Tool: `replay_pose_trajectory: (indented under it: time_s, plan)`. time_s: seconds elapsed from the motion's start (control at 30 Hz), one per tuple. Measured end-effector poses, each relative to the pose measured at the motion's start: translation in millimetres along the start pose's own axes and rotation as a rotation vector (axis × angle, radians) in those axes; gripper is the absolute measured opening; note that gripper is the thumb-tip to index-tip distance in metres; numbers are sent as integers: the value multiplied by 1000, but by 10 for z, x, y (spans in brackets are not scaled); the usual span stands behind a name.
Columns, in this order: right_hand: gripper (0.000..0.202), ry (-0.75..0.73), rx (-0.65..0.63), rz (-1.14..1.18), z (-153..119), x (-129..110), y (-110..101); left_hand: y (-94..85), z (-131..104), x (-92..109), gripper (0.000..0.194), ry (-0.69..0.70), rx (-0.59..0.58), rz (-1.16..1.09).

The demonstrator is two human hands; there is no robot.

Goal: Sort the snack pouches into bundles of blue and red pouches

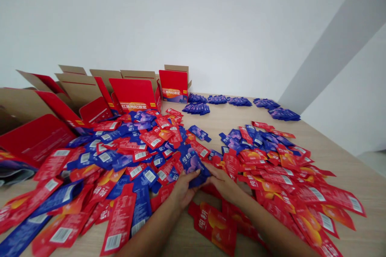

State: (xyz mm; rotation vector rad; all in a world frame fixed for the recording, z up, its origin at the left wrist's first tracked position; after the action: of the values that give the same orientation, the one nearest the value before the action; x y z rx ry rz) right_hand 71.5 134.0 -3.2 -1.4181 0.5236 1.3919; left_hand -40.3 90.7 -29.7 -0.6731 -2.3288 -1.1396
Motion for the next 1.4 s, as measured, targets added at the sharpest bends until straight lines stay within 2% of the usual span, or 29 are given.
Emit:
replay_pose_trajectory:
  time_s: [0.07, 0.1, 0.2, 0.23, 0.3, 0.37, 0.43, 0.5, 0.57, 0.67, 0.77, 0.9, 0.97, 1.03, 1.07, 1.1, 1.13, 1.2, 1.27, 1.33, 1.4]
  plan:
    - [60, 4, -5, 22, 202, -29, -147, 13, 6, 7, 29, -26, -70, 13]
    - [57, 5, 39, -20, 344, -25, -233, 17, 7, 6, 33, -39, -107, 12]
    - [47, -48, 182, -471, 844, 34, -397, 9, 11, -9, 48, -63, -193, -13]
    - [44, -50, 182, -677, 1009, 82, -392, 5, 11, -16, 52, -67, -214, -20]
    - [43, -36, 170, -820, 1298, 186, -314, -9, 14, -28, 56, -69, -224, -26]
    - [52, -14, 152, -888, 1504, 295, -191, -29, 19, -34, 53, -68, -188, -7]
    - [60, 5, 125, -950, 1617, 386, -62, -41, 20, -37, 44, -69, -143, 36]
    - [54, 10, 88, -1001, 1650, 442, 42, -33, 16, -38, 36, -82, -132, 60]
    - [40, -1, 51, -1040, 1626, 459, 98, -5, 11, -34, 32, -91, -171, 33]
    - [33, -15, 12, -1076, 1537, 439, 58, 24, 11, -26, 35, -78, -239, -6]
    - [29, -13, -1, -1081, 1430, 374, -123, 0, 28, -29, 40, -56, -221, 34]
    - [37, -20, 74, -1034, 1231, 181, -464, -56, 31, -54, 37, -106, -140, 140]
    - [42, -117, 126, -909, 1066, 16, -570, -37, 7, -62, 32, -139, -170, 152]
    - [45, -307, 172, -698, 837, -185, -602, 5, -28, -82, 19, -200, -225, 129]
    - [46, -403, 188, -595, 704, -276, -597, 27, -47, -99, 13, -244, -253, 116]
    - [47, -478, 195, -521, 570, -343, -577, 45, -66, -119, 18, -289, -278, 107]
    - [48, -525, 193, -485, 445, -381, -542, 55, -80, -135, 31, -323, -293, 103]
    - [51, -551, 164, -481, 248, -388, -434, 46, -94, -162, 55, -356, -300, 116]
    - [52, -539, 121, -506, 127, -339, -312, 13, -99, -186, 65, -375, -300, 133]
    - [52, -526, 83, -515, 67, -279, -213, -18, -100, -199, 54, -373, -311, 141]
    - [51, -496, 85, -491, 45, -231, -161, -28, -94, -186, 34, -328, -322, 129]
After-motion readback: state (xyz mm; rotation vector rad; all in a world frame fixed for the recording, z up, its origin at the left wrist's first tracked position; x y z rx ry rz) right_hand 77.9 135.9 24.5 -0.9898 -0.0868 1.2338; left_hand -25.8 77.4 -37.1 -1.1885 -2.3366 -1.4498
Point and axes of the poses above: each hand's wrist, its own z-axis towards the middle knuckle, its own y-axis out of the palm, x = y × z, the point moved 5 cm from there along z, towards the middle knuckle, and after that the axes turned 14 degrees about x, right-handed, at the moved point
